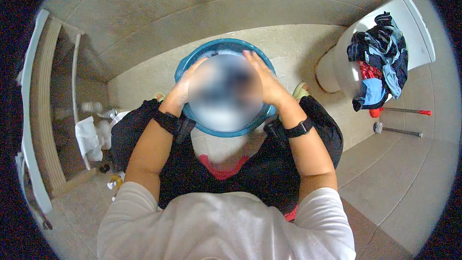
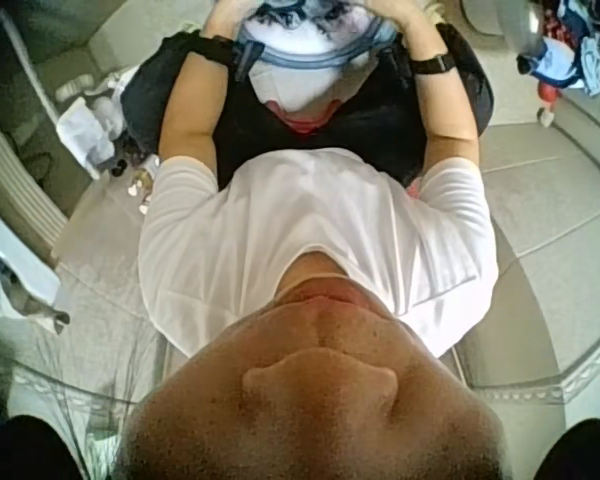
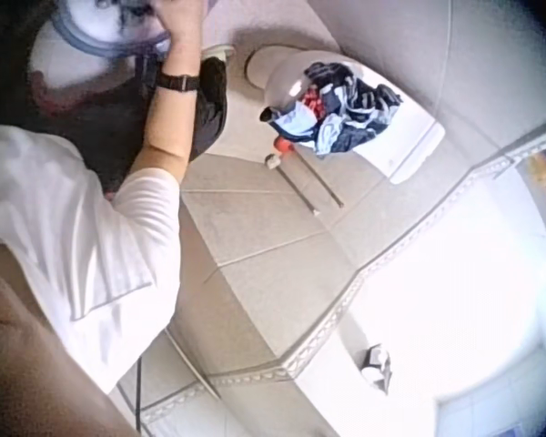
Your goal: The person hand-washes clothes by scrubbing, rubbing, and wringing garments in a basin of soapy water, then places a piece of clothing onto a toilet lid.
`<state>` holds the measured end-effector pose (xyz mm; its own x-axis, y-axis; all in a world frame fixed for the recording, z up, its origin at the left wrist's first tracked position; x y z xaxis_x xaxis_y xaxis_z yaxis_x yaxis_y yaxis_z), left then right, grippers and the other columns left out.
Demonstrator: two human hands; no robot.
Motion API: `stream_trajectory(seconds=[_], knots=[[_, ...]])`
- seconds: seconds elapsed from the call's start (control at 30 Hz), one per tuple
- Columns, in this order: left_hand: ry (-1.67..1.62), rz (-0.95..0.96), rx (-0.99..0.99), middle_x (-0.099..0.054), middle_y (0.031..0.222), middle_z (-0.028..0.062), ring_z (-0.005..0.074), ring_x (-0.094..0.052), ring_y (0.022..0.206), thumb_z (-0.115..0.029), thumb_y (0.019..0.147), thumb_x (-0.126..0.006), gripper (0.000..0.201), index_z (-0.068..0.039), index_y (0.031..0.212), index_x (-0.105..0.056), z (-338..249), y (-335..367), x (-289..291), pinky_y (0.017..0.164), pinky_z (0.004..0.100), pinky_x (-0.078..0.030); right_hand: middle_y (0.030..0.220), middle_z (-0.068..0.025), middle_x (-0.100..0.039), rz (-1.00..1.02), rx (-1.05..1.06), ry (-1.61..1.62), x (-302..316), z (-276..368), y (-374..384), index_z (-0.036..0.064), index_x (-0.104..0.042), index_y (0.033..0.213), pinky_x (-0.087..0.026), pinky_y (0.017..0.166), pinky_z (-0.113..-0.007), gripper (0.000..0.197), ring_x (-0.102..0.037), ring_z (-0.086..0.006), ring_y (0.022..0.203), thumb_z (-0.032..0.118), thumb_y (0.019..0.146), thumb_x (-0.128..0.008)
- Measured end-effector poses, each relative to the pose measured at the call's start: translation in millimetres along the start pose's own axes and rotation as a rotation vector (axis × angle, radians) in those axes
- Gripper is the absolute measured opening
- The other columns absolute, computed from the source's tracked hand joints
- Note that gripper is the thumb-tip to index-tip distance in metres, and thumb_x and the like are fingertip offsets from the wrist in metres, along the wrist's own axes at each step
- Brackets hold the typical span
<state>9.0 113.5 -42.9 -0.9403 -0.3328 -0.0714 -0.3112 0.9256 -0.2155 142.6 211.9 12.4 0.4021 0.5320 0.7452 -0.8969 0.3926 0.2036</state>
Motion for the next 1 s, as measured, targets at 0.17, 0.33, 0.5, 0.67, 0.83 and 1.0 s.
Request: stream_trajectory(seconds=[0.17, 0.33, 0.5, 0.67, 0.83, 1.0], knots=[[0.010, 0.260, -0.067, -0.053, 0.104, 0.0031, 0.0128, -0.050, 0.101, -0.012, 0.073, -0.070, 0.041, -0.001, 0.108, -0.051, -38.1, -11.5, -35.0, 0.090, 0.0266, -0.038, 0.102, -0.0195, -0.059, 0.258, -0.130, 0.101, -13.8, 29.0, 14.6, 0.0065, -0.049, 0.114, -0.039, 0.088, -0.040, 0.055, -0.055, -0.0304, 0.101, 0.015, 0.064, -0.071], [0.355, 0.213, -0.188, -0.057, 0.101, 0.0092, 0.0198, -0.053, 0.100, -0.013, 0.061, -0.078, 0.061, -0.003, 0.115, -0.050, -27.4, -13.6, -30.5, 0.087, 0.0305, -0.041, 0.082, -0.0072, -0.059, 0.034, -0.271, 0.477, 22.8, 34.9, 7.8, 0.0043, -0.057, 0.088, -0.044, 0.072, -0.030, 0.025, -0.057, -0.0174, 0.079, 0.008, 0.065, -0.065], [0.473, 0.043, -0.113, -0.063, 0.089, 0.0069, 0.0189, -0.057, 0.084, -0.021, 0.074, -0.066, 0.032, -0.002, 0.099, -0.061, 36.1, -6.8, -7.8, 0.079, 0.0306, -0.043, 0.084, -0.0002, -0.056, -0.233, -0.205, 0.811, 65.5, 51.0, 3.9, 0.0047, -0.052, 0.094, -0.042, 0.074, -0.023, 0.027, -0.053, -0.0096, 0.079, -0.001, 0.069, -0.059], [-0.028, -0.035, 0.047, -0.062, 0.095, 0.0040, 0.0144, -0.056, 0.088, -0.008, 0.077, -0.055, 0.027, -0.002, 0.103, -0.059, 5.1, -8.7, 23.8, 0.081, 0.0258, -0.043, 0.092, -0.0162, -0.060, -0.016, -0.493, -0.107, 49.2, 10.2, -12.0, -0.0006, -0.051, 0.105, -0.043, 0.084, -0.035, 0.043, -0.058, -0.0294, 0.093, 0.011, 0.066, -0.063], [0.317, -0.049, -0.234, -0.055, 0.094, 0.0040, 0.0158, -0.053, 0.093, -0.001, 0.065, -0.060, 0.035, -0.002, 0.099, -0.053, -52.6, -29.3, -4.4, 0.085, 0.0271, -0.041, 0.127, -0.0229, -0.041, 0.046, -0.235, 0.057, -3.2, 26.5, -16.0, -0.0008, -0.042, 0.120, -0.035, 0.099, -0.036, 0.062, -0.046, -0.0338, 0.112, 0.015, 0.067, -0.069], [0.175, 0.188, -0.349, -0.053, 0.102, 0.0043, 0.0147, -0.052, 0.097, 0.003, 0.066, -0.058, 0.036, -0.002, 0.101, -0.053, -66.2, -36.7, -20.9, 0.090, 0.0273, -0.040, 0.096, -0.0195, -0.060, 0.271, -0.282, 0.090, -33.7, 38.5, 1.4, 0.0042, -0.058, 0.100, -0.044, 0.082, -0.039, 0.035, -0.058, -0.0307, 0.093, 0.020, 0.070, -0.066]])
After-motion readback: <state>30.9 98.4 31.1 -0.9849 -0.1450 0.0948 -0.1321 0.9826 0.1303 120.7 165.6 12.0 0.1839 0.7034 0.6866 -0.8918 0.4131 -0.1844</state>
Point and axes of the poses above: each hand's wrist, its own y-axis towards the middle knuckle, its own x-axis out of the back of the hand, z = x × y, the point moved 8 cm from there along y, towards the middle knuckle
